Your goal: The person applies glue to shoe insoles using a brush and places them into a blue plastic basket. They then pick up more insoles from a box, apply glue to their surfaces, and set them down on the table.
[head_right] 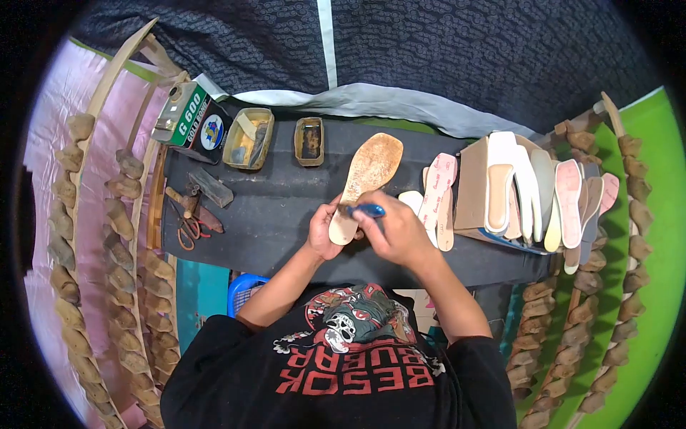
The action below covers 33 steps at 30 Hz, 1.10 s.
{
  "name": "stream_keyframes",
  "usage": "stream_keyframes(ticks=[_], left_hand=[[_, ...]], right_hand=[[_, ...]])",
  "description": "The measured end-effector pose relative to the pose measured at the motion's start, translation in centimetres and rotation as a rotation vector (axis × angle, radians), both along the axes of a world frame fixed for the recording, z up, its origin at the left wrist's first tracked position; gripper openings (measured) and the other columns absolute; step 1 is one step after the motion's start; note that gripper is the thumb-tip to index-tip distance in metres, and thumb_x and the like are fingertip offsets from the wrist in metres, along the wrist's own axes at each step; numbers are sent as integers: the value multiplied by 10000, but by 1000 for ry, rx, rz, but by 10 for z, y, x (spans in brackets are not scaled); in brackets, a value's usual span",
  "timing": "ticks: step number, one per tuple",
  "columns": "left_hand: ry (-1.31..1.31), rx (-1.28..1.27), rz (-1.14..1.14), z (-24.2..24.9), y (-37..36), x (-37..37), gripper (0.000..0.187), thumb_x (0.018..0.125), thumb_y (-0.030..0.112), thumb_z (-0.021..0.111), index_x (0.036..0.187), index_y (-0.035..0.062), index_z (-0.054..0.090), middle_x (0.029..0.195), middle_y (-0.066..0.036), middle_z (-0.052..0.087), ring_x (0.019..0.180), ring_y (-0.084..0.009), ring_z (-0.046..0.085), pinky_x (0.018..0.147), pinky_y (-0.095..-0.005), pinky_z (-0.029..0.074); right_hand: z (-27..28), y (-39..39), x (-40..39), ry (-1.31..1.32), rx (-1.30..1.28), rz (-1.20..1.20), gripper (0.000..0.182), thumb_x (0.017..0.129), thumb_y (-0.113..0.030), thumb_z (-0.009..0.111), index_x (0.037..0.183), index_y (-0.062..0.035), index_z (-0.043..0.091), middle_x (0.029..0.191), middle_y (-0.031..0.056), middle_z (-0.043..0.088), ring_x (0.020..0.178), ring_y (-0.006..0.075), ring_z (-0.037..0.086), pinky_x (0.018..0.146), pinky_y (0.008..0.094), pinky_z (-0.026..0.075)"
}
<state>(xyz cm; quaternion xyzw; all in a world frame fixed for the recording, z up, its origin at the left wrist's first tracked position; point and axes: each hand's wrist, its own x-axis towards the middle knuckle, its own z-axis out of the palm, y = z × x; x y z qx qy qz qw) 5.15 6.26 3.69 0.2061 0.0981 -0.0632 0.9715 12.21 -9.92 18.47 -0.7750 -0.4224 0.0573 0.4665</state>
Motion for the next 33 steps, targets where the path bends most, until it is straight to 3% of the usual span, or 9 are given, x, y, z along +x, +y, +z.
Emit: stream_keyframes(ticks=[2,5,9,16,21,29,33], left_hand=[[-128,-36,-78,-13,7,2,603,1003,358,392,1563,135,427,1275,-97,662,1017,-240,676,725,-408,584],[-72,6,-43,-9,5,5,613,1000,350,389,1573,132,415,1266,-96,665,1002,-237,677,753,-436,598],[50,111,83,3,-3,12,620,997,318,376,1567,78,412,1330,-100,645,1033,-241,674,747,-417,604],[10,131,16,0,-7,5,629,1000,324,379,1569,54,400,1169,-116,690,870,-234,701,673,-369,623],[34,121,61,-4,-11,2,627,1005,331,386,1571,61,398,1162,-112,688,877,-235,701,660,-369,627],[16,131,61,1,-17,-3,617,1004,340,389,1553,58,414,1174,-108,687,881,-234,702,659,-372,620],[26,140,94,-3,-20,1,615,1004,342,395,1549,59,416,1177,-106,685,885,-227,704,650,-365,608]], right_hand=[[-3,-4,6,-34,1,-72,189,950,-102,685,1088,9,620,920,195,700,849,367,712,734,413,552],[-4,-7,0,-114,27,-58,197,948,-102,688,1095,8,620,913,192,697,849,370,708,741,420,551],[3,-13,-13,-70,-73,143,183,947,-114,693,1073,-2,620,902,187,689,840,387,696,756,438,546],[0,-22,6,-24,-38,-154,166,948,-121,685,1059,-11,628,888,188,688,817,387,688,737,435,540],[-2,-24,-9,-124,-43,51,163,935,-107,693,1048,-6,634,880,188,691,799,372,702,729,414,550],[-7,-27,10,-123,-9,-98,163,945,-113,690,1043,3,631,840,181,687,759,360,694,689,415,542],[-3,-31,-6,-88,-99,124,199,922,-140,710,1051,-6,638,895,194,694,798,381,694,722,448,549]])
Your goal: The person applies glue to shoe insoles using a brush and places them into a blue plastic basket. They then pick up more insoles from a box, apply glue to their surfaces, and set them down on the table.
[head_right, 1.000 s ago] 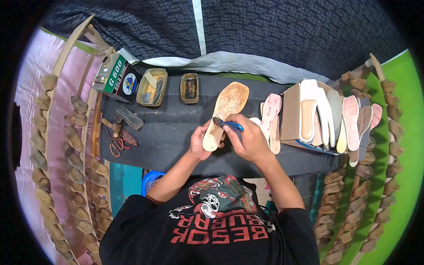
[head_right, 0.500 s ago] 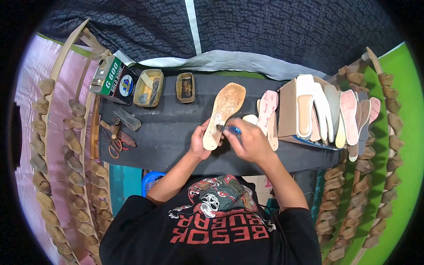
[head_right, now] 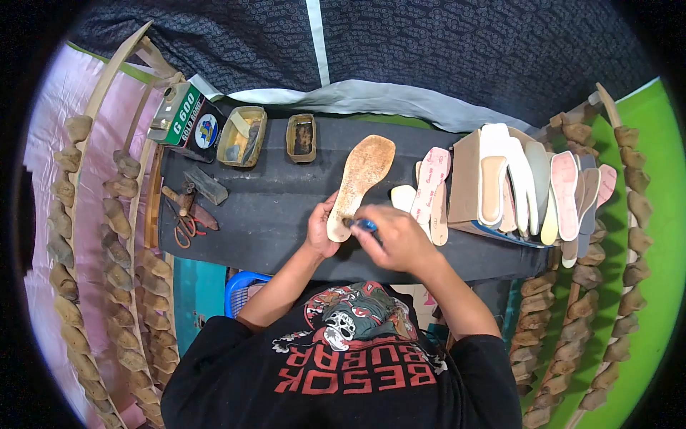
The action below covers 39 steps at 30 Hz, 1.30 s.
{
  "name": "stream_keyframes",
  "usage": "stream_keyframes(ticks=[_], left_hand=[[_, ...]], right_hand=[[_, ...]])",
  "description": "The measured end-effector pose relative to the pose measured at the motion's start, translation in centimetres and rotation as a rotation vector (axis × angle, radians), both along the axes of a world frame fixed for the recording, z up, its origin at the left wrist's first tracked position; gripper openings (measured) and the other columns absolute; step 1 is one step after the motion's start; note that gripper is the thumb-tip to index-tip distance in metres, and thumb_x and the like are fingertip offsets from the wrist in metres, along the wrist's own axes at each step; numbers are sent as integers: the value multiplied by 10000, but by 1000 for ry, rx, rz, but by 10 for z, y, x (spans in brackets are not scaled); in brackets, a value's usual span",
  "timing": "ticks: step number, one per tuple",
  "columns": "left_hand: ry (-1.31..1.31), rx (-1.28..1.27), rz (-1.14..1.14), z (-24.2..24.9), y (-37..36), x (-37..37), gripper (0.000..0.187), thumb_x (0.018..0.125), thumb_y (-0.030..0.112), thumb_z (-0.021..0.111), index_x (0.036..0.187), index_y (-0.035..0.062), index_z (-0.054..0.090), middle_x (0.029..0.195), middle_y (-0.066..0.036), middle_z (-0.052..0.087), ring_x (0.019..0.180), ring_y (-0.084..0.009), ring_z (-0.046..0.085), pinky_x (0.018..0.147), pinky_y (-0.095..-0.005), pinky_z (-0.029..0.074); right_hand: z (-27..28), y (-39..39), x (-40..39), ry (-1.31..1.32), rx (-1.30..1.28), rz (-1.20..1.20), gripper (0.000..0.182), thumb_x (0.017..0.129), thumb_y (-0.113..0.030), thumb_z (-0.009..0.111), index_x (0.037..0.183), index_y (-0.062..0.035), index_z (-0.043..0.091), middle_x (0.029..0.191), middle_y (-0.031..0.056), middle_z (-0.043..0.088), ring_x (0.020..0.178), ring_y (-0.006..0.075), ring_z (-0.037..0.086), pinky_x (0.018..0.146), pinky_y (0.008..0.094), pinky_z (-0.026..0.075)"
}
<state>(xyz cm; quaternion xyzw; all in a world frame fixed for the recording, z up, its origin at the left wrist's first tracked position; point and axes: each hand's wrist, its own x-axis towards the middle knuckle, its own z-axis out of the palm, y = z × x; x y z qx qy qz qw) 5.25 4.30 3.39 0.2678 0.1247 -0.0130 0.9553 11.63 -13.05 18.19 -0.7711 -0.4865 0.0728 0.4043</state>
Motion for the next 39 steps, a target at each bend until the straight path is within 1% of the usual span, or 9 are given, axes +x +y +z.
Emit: stream_keyframes(ticks=[5,6,12,15,20,26,31,36,39], left_hand=[[64,2,38,2,-3,0,591,1007,313,393,1526,36,442,1204,-100,688,978,-213,693,808,-372,597],[-41,43,-24,1,2,-1,582,1013,308,391,1518,26,453,1243,-97,677,1047,-204,676,894,-379,574],[83,-19,97,7,0,8,576,1016,323,399,1510,35,465,1237,-90,677,1035,-198,680,882,-368,579],[-49,-42,-28,-2,11,4,566,1016,324,405,1508,52,473,1248,-82,672,1057,-192,674,897,-364,573],[90,-68,121,6,7,13,564,1020,334,403,1510,64,475,1216,-62,681,1004,-193,686,855,-378,581],[-198,-167,-90,-31,22,10,589,1018,321,380,1546,66,438,1336,-79,643,1177,-197,628,1000,-372,519],[6,-104,17,0,8,9,578,1024,312,367,1543,70,442,1390,-85,618,1251,-214,602,1055,-381,486],[-44,-156,-58,-11,10,6,544,1036,330,382,1510,81,477,1339,-75,646,1218,-213,619,1039,-389,495],[-25,-181,-34,-11,9,5,517,1034,337,389,1472,95,515,1316,-72,657,1191,-213,632,1033,-400,500]], right_hand=[[-1,0,4,41,40,-90,176,926,-118,702,1045,-2,645,887,182,699,779,373,693,707,432,545],[-1,2,7,24,62,-118,175,927,-113,700,1047,0,645,887,182,699,777,372,692,705,431,544],[4,10,-5,-19,38,36,186,915,-104,701,1058,0,644,873,181,692,801,389,686,737,447,544],[11,14,-11,48,-4,113,194,920,-110,701,1070,-2,643,869,189,686,798,394,685,736,452,543],[3,16,-3,30,38,-76,189,913,-90,711,1053,7,627,904,195,702,826,395,700,741,440,554],[6,16,-6,36,39,57,177,923,-96,708,1046,0,625,893,189,690,799,388,690,728,435,547],[3,23,2,74,70,-118,184,934,-105,706,1065,3,636,894,189,690,792,378,694,722,427,548],[16,25,-8,71,26,88,180,928,-96,702,1062,2,635,890,185,691,797,383,697,716,425,548],[4,24,-4,13,69,23,181,924,-91,706,1061,2,633,892,185,693,794,385,696,708,427,547]])
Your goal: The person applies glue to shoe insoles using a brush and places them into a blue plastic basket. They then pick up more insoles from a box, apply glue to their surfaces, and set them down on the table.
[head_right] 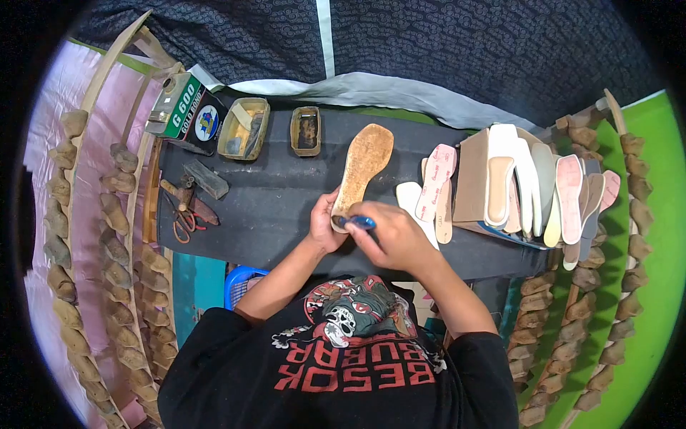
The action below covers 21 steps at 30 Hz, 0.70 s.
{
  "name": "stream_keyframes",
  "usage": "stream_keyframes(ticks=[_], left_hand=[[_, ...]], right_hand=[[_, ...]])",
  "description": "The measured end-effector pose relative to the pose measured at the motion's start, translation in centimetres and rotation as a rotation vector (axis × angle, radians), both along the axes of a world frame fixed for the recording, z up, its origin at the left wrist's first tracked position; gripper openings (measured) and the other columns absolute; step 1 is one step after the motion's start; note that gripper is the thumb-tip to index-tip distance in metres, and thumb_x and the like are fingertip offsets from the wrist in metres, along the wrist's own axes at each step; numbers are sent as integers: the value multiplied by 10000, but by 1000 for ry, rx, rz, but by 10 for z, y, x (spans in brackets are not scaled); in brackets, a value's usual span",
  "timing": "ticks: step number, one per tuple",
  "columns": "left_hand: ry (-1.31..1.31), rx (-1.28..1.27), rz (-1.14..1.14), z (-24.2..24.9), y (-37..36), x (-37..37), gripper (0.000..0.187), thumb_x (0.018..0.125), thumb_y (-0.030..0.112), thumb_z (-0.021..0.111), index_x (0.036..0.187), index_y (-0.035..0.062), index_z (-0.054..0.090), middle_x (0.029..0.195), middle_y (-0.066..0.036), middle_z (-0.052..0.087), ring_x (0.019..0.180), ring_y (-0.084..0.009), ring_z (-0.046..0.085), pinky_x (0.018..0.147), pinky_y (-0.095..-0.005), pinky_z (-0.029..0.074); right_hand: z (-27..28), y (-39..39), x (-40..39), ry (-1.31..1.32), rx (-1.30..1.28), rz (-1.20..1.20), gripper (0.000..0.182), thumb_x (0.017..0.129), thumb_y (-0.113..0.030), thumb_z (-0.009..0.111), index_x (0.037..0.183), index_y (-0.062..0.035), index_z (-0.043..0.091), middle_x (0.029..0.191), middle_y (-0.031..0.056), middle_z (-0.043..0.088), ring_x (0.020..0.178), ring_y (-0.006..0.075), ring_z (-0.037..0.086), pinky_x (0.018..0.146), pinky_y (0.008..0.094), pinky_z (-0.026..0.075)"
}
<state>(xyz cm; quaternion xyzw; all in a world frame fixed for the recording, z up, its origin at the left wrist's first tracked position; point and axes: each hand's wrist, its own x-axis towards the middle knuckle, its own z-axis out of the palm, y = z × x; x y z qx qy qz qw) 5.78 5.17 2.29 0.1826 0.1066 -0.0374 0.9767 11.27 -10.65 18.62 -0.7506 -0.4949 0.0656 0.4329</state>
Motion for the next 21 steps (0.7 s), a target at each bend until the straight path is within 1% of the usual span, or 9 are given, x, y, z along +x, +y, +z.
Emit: stream_keyframes(ticks=[2,4,6,7,14,15,18,19,21], left_hand=[[20,-33,42,9,0,0,493,1032,324,386,1434,95,555,1365,-92,652,1236,-230,624,1082,-416,477],[-12,-41,37,7,1,1,509,1034,317,386,1464,84,531,1373,-97,646,1250,-233,618,1105,-417,462],[10,-38,37,9,-1,2,517,1037,317,385,1477,79,517,1373,-100,644,1255,-234,615,1113,-417,459],[17,-10,16,14,-1,1,557,1021,332,411,1525,101,463,1347,-67,645,1190,-208,634,1046,-384,492],[-7,65,-24,14,-5,0,574,1037,339,364,1580,157,406,1407,-62,615,1243,-211,619,952,-462,561],[-10,49,-8,24,-7,0,586,1039,341,376,1587,136,392,1419,-69,606,1231,-211,623,969,-433,553],[42,7,61,21,-6,4,530,1043,338,402,1501,86,487,1365,-111,640,1239,-235,623,1098,-409,473],[-23,-33,46,9,-3,4,494,1042,343,409,1441,83,537,1264,-115,679,1147,-234,657,1028,-403,510],[-54,-59,18,-1,3,4,474,1042,346,410,1404,82,564,1225,-113,688,1106,-233,666,998,-401,522]], right_hand=[[-2,0,4,12,14,-66,183,920,-85,711,1061,-1,631,904,185,699,793,386,699,708,427,552],[-5,0,5,42,30,-112,181,920,-83,712,1060,-4,630,911,186,702,795,386,703,710,424,555],[1,1,0,14,31,-42,175,921,-79,709,1058,-3,631,912,185,703,799,383,706,716,421,558],[4,1,-2,1,31,-10,172,922,-78,707,1057,-3,632,912,185,703,801,381,708,719,420,559],[-5,6,10,41,74,-196,174,913,-74,715,1044,6,633,878,173,697,758,364,703,695,413,559],[-6,6,8,-6,67,-184,187,903,-80,725,1042,7,634,872,174,695,750,361,703,682,414,557],[-1,7,-3,-53,60,-57,186,897,-78,724,1038,5,637,866,176,693,754,362,704,679,414,556],[2,5,-6,-21,48,-15,185,891,-76,723,1036,3,640,866,178,693,756,364,704,678,413,555],[4,4,-7,28,22,-13,182,894,-76,721,1037,3,642,872,182,695,762,367,704,683,412,555]])
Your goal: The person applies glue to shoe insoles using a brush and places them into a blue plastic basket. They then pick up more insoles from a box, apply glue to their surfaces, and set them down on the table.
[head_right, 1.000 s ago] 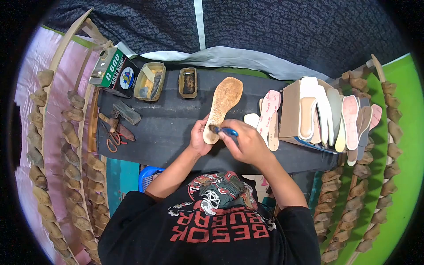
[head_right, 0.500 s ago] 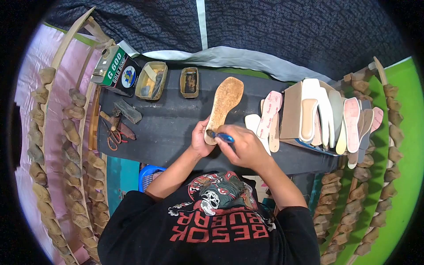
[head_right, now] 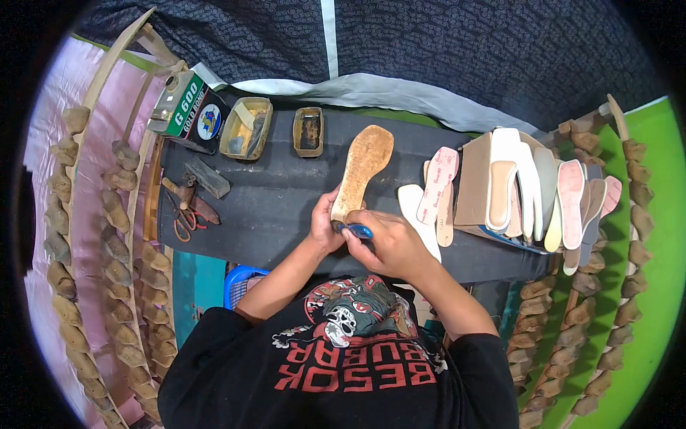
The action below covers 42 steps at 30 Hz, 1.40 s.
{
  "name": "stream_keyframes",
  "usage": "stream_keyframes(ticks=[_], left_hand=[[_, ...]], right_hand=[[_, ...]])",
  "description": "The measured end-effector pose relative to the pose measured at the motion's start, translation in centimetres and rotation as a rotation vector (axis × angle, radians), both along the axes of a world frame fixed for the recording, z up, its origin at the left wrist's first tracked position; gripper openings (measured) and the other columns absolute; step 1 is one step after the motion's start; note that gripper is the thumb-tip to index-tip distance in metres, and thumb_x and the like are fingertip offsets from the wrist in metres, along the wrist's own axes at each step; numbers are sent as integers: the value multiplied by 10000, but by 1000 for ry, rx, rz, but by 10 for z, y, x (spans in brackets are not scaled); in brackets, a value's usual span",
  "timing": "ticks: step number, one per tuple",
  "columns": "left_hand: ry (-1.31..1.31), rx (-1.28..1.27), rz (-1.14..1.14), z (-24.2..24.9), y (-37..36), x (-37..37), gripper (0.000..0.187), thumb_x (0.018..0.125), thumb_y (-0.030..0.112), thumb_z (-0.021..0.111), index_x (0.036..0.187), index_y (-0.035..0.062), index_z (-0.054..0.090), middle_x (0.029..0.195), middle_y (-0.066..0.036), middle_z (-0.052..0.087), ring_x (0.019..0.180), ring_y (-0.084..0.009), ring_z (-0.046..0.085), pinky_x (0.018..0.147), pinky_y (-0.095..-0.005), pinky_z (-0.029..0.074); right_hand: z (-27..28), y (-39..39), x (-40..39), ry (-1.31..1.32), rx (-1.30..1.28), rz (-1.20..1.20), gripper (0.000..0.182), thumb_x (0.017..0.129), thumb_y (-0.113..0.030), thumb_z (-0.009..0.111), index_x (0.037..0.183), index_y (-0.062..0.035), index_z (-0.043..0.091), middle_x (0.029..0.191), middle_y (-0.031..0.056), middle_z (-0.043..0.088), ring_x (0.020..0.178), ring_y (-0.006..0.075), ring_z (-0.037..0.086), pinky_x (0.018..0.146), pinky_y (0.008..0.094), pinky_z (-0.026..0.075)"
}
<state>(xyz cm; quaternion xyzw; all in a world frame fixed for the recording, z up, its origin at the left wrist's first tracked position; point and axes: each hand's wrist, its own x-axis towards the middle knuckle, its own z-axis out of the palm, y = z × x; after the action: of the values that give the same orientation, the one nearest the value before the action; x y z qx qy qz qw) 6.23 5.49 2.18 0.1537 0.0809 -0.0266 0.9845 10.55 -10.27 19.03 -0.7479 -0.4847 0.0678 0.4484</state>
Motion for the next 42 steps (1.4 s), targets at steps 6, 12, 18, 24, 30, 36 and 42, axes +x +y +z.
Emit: stream_keyframes(ticks=[6,12,18,24,30,36,42], left_hand=[[125,13,83,20,-3,6,456,1042,359,410,1349,82,602,1186,-104,707,1082,-235,677,988,-399,525],[17,8,28,11,-4,9,494,1039,340,404,1444,93,542,1311,-74,668,1218,-222,623,1087,-398,468],[17,82,67,3,-7,11,491,1040,345,392,1446,99,520,1228,-79,684,1108,-219,657,1003,-389,513],[117,109,134,20,-9,14,530,1035,349,398,1495,96,469,1191,-60,673,997,-201,670,902,-370,547],[8,87,65,5,-3,9,507,1057,349,378,1486,105,494,1180,-75,689,1029,-209,665,945,-377,537],[103,187,105,19,-10,10,568,1045,362,377,1558,122,407,1246,-51,648,1046,-194,657,879,-396,565],[52,254,85,8,-26,7,582,1069,324,307,1611,113,334,1505,-75,537,1339,-219,560,1061,-421,520]], right_hand=[[-5,1,10,-78,26,-95,190,910,-73,719,1059,14,638,884,188,705,776,371,710,694,420,556],[-1,-2,12,-24,-5,-83,199,916,-68,716,1077,9,628,883,178,700,771,367,709,678,425,550],[-5,-4,7,29,-47,-71,197,915,-80,720,1063,-13,609,897,169,700,781,364,709,686,422,551],[-12,-1,11,-12,31,-159,217,907,-65,725,1082,-11,609,883,174,701,773,365,711,688,407,556],[-7,-6,3,59,-101,-38,184,920,-64,721,1079,-12,643,935,147,722,781,312,727,708,390,569],[-6,-2,19,-33,56,-216,173,913,-60,723,1052,-22,627,844,155,696,716,322,714,654,385,552],[-18,12,20,-76,61,-356,190,914,-55,726,1052,-6,605,802,179,690,690,329,712,613,395,541]])
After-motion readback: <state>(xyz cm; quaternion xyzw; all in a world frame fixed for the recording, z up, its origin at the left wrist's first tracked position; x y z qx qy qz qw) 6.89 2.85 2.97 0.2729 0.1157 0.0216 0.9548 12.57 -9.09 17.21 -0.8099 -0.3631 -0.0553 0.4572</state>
